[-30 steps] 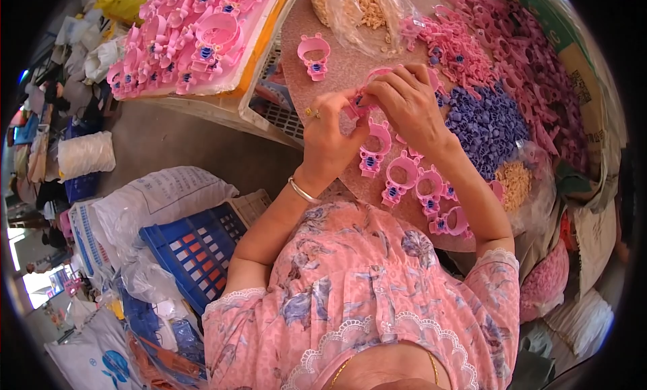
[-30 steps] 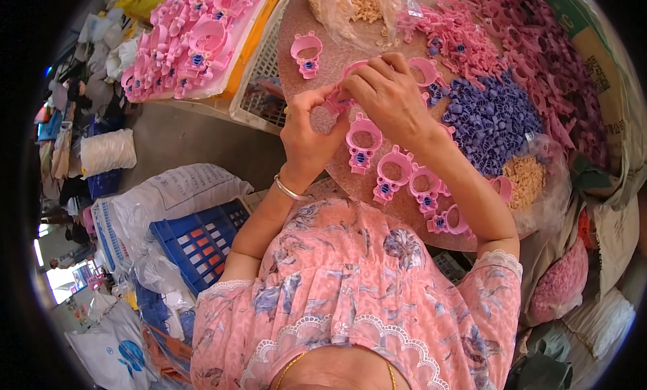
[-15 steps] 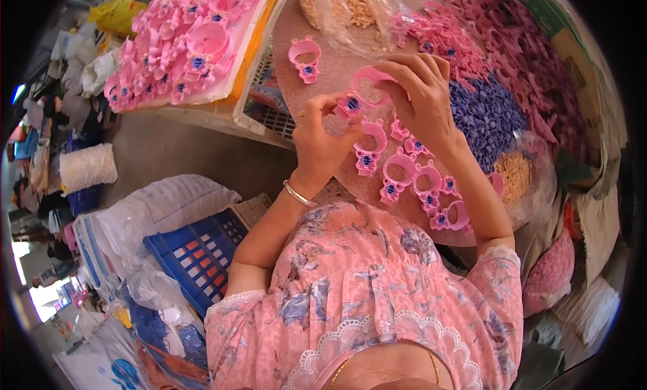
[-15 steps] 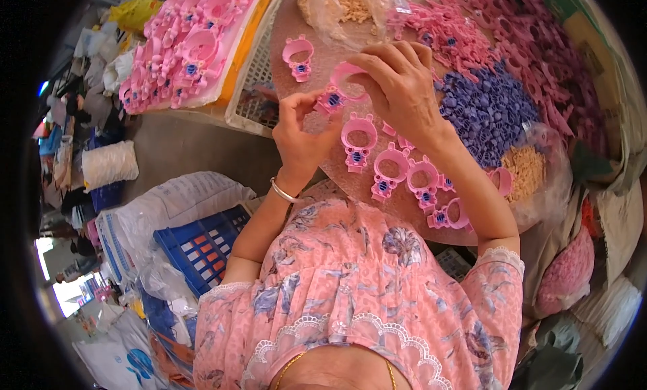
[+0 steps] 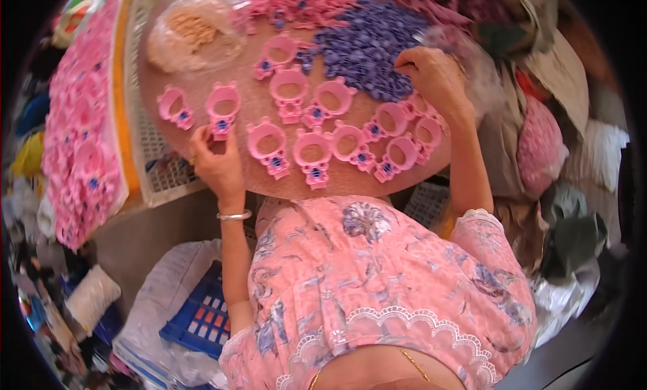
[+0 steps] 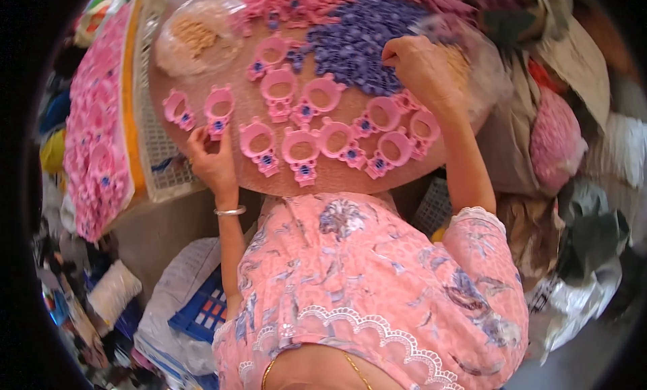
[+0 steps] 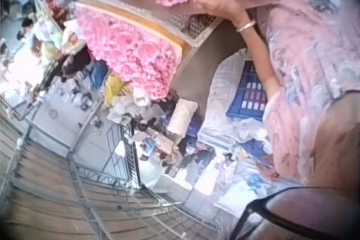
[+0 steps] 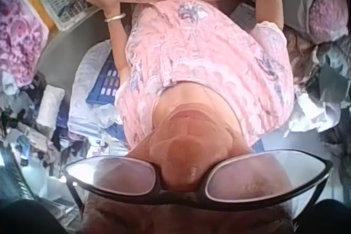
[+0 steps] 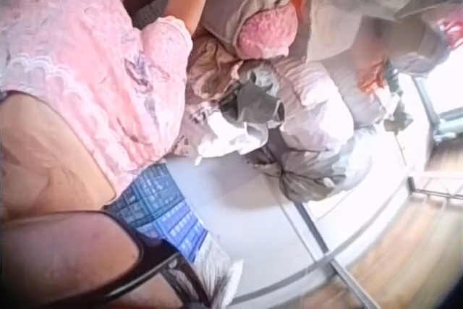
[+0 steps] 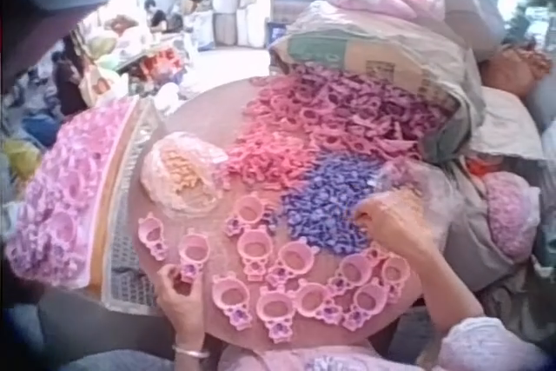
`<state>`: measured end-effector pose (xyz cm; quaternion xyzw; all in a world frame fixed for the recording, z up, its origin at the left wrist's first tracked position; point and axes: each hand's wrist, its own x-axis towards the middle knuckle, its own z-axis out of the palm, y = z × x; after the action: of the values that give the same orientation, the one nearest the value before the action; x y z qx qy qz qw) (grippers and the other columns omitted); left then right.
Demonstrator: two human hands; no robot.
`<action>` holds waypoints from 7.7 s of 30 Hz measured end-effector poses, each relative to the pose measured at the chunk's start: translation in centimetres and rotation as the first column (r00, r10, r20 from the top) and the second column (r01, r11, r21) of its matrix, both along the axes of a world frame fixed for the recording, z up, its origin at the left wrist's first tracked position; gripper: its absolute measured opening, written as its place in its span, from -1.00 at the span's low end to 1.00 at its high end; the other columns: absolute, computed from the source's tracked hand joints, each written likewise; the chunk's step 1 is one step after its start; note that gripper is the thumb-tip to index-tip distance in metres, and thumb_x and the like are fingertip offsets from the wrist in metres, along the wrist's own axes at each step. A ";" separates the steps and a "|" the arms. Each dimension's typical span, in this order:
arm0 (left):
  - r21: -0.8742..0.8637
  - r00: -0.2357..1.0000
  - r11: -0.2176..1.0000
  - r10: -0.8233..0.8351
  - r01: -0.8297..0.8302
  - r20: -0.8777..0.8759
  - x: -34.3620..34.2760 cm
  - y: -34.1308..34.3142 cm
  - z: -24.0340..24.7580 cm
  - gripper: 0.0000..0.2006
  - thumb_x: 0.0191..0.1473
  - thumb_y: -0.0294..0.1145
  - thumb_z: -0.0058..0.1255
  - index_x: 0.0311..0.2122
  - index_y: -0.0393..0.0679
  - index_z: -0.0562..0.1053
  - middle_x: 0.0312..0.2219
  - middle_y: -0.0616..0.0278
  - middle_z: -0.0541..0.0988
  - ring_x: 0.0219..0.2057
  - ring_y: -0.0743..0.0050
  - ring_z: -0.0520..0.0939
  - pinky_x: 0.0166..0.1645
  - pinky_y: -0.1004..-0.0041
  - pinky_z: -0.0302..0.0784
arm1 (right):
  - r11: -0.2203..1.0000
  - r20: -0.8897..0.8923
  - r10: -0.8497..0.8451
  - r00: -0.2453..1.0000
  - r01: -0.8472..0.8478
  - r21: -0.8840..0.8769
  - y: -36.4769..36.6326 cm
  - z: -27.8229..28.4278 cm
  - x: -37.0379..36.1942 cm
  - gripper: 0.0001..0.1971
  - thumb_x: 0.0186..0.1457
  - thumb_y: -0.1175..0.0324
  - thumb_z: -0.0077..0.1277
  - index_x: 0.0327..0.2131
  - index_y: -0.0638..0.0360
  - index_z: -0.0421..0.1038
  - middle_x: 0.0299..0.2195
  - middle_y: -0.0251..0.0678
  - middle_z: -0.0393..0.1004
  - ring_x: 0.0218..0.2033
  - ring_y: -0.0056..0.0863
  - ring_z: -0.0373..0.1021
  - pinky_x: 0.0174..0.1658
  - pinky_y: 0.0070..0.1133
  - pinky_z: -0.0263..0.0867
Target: Assembling small pink plastic bear-shaped toy parts by hand at a factory workbench.
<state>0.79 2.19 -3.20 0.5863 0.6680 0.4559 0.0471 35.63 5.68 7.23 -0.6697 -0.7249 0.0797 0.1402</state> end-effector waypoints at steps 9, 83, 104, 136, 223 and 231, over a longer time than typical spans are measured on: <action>-0.061 0.996 0.997 -0.041 0.046 0.081 0.5 0.2 0.0 -0.64 -0.10 -0.46 0.26 -0.18 -0.24 0.39 -0.35 0.12 0.56 -0.33 0.37 0.62 -0.22 0.46 0.54 | 0.957 0.201 -0.282 0.938 0.290 -0.012 -3.7 -4.2 4.4 -0.84 -0.11 0.43 0.00 -0.40 0.16 0.53 -0.44 -0.13 0.53 -0.35 -0.19 0.46 -0.26 -0.38 0.35; 0.262 0.932 0.939 -0.284 0.223 0.226 3.5 -3.3 4.8 -0.60 -0.14 -0.41 0.31 -0.16 -0.23 0.44 -0.32 0.20 0.59 -0.41 0.42 0.62 -0.34 0.50 0.54 | 0.926 -0.733 0.377 0.567 -0.214 0.311 -0.9 -1.7 -14.5 -0.71 -0.10 0.63 0.17 -0.25 0.17 0.39 -0.48 -0.52 0.28 -0.55 -0.76 0.19 -0.50 -0.79 0.11; 0.455 0.935 0.819 -0.277 0.351 -0.223 3.3 -3.1 5.5 -0.63 -0.11 -0.59 0.23 -0.16 -0.35 0.38 -0.23 -0.05 0.57 -0.23 0.10 0.63 -0.19 0.36 0.59 | 0.823 -0.299 0.427 0.853 -0.231 0.519 -4.2 0.1 -16.9 -0.89 -0.18 0.54 0.25 -0.55 0.24 0.48 -0.55 -0.34 0.36 -0.50 -0.48 0.30 -0.49 -0.63 0.20; 0.086 0.922 0.946 -0.281 0.313 -0.265 1.3 -2.4 3.8 -0.57 0.02 -0.56 0.03 0.06 -0.30 0.36 -0.02 -0.09 0.45 0.00 -0.02 0.48 0.06 0.22 0.41 | 0.757 -0.955 -0.290 0.062 -0.596 -0.268 0.3 -4.3 -18.4 -0.76 0.16 0.49 -0.02 -0.12 0.40 0.33 -0.28 -0.25 0.51 -0.25 -0.54 0.46 -0.18 -0.65 0.42; 0.089 -0.014 0.965 -0.088 0.248 0.996 0.7 3.0 3.1 -0.82 0.15 -0.50 -0.03 -0.16 -0.33 0.46 -0.34 0.26 0.54 -0.37 0.57 0.54 -0.12 0.43 0.59 | 0.950 -0.945 -0.092 0.315 -0.258 -0.178 12.8 -6.2 -12.4 -0.84 0.15 0.41 -0.04 -0.20 0.23 0.38 -0.24 -0.19 0.50 -0.26 -0.31 0.49 -0.23 -0.45 0.44; 0.098 0.024 0.955 -0.109 0.279 0.994 0.9 2.7 3.5 -0.81 0.15 -0.49 -0.02 -0.14 -0.33 0.45 -0.34 0.27 0.53 -0.37 0.61 0.53 -0.12 0.45 0.59 | 0.773 -0.979 -0.205 -0.005 -0.614 -0.159 7.1 -2.2 -16.0 -0.79 0.16 0.47 -0.02 -0.15 0.38 0.39 -0.25 -0.19 0.49 -0.34 -0.56 0.48 -0.20 -0.68 0.42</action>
<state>1.73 4.93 0.31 0.1937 0.3924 0.6789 0.5895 19.64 12.74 5.02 -0.2993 -0.4505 0.7509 0.3790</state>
